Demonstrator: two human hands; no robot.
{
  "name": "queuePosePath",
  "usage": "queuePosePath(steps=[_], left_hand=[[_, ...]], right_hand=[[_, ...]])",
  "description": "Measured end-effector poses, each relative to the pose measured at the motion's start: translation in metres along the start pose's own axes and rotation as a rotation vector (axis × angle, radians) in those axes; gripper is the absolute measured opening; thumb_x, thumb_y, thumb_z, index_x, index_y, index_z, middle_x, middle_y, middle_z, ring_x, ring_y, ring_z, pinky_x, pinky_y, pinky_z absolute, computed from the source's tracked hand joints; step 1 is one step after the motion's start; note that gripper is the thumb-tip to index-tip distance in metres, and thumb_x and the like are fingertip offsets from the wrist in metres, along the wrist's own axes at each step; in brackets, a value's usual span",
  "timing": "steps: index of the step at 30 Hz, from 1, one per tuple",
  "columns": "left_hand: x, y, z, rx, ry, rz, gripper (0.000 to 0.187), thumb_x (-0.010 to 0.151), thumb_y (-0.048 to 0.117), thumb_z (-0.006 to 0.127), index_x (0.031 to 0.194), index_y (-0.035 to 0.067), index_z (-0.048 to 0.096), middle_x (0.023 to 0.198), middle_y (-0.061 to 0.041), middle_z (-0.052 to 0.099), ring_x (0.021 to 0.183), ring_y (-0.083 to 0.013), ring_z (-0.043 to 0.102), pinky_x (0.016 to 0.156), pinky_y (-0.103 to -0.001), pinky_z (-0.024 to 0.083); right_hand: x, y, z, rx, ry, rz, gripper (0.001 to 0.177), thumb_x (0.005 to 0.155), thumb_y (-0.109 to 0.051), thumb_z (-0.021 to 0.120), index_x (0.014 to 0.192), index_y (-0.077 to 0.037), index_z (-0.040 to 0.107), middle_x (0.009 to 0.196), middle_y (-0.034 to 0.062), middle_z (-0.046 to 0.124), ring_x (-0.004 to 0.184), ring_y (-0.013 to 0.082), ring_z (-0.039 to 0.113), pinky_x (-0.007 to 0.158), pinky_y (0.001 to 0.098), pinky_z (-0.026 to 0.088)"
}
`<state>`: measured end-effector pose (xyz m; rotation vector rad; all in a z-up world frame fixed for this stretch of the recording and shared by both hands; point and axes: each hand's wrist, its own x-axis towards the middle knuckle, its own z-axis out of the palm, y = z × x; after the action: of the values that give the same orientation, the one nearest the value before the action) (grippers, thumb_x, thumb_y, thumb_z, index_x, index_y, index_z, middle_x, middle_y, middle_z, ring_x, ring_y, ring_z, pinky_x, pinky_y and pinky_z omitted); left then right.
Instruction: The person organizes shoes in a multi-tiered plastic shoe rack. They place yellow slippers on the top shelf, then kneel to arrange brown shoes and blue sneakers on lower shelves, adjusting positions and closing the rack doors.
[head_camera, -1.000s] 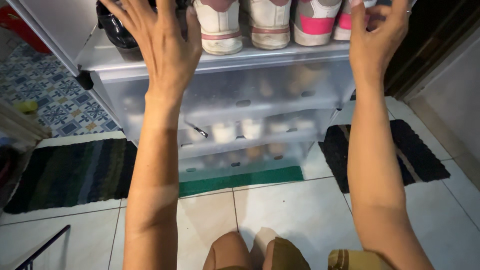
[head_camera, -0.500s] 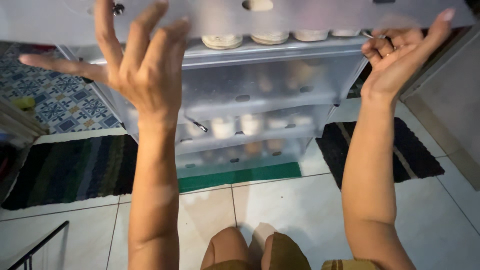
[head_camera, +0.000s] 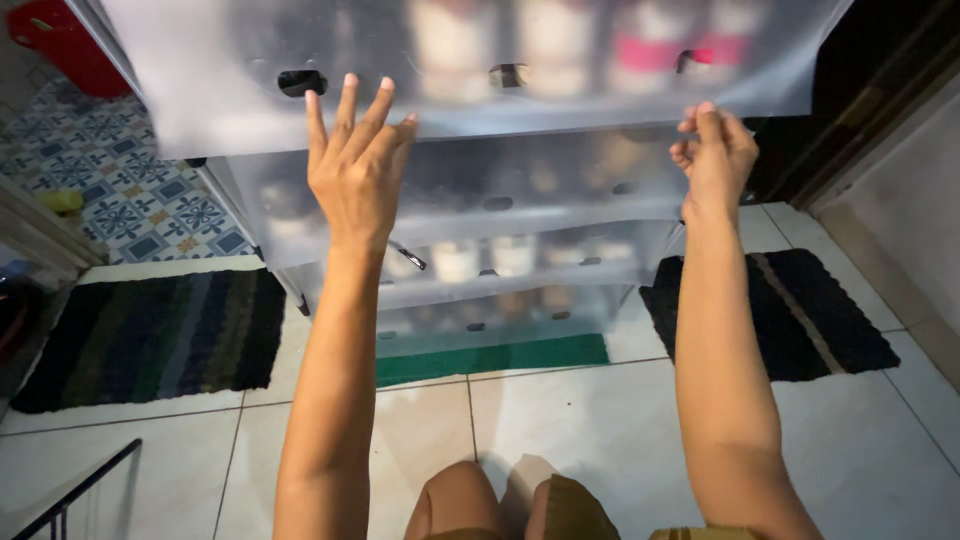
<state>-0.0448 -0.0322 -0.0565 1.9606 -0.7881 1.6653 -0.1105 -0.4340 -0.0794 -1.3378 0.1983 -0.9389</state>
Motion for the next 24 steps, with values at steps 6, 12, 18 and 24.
queuePosePath(steps=[6, 12, 18, 24], left_hand=[[-0.003, -0.015, 0.019, -0.031, -0.033, 0.015, 0.01, 0.095, 0.015, 0.084, 0.105, 0.015, 0.083, 0.137, -0.003, 0.07, 0.138, -0.0301, 0.057, 0.118, -0.048, 0.044], [-0.003, -0.024, 0.031, -0.046, -0.087, -0.004, 0.016, 0.097, 0.016, 0.082, 0.113, 0.015, 0.083, 0.14, -0.004, 0.068, 0.14, -0.0304, 0.055, 0.116, -0.044, 0.047], [0.003, -0.021, 0.019, -0.08, -0.153, 0.051, 0.026, 0.092, 0.018, 0.084, 0.116, 0.011, 0.08, 0.139, -0.01, 0.068, 0.136, -0.0318, 0.057, 0.113, -0.045, 0.048], [0.044, -0.004, -0.009, -0.227, -0.077, -0.01, 0.021, 0.095, 0.012, 0.082, 0.115, 0.007, 0.077, 0.13, -0.011, 0.072, 0.127, -0.0326, 0.065, 0.108, -0.042, 0.051]], right_hand=[[0.031, 0.024, 0.006, -0.111, -0.023, -0.024, 0.024, 0.106, -0.023, 0.067, 0.091, -0.004, 0.07, 0.075, 0.0007, 0.062, 0.051, 0.0086, 0.055, 0.049, 0.0244, 0.044], [0.031, 0.019, 0.014, -0.128, 0.001, -0.043, 0.026, 0.104, -0.018, 0.066, 0.083, -0.002, 0.067, 0.064, 0.0007, 0.058, 0.046, 0.009, 0.05, 0.043, 0.025, 0.042], [0.009, -0.018, 0.019, -0.282, 0.155, 0.05, 0.056, 0.103, -0.041, 0.068, 0.06, -0.009, 0.053, 0.05, -0.0019, 0.049, 0.038, 0.0071, 0.045, 0.035, 0.0237, 0.034], [0.006, -0.058, 0.026, 0.016, 0.274, -0.101, 0.056, 0.102, -0.042, 0.068, 0.06, -0.018, 0.041, 0.053, -0.006, 0.042, 0.038, 0.0059, 0.038, 0.032, 0.026, 0.024]])
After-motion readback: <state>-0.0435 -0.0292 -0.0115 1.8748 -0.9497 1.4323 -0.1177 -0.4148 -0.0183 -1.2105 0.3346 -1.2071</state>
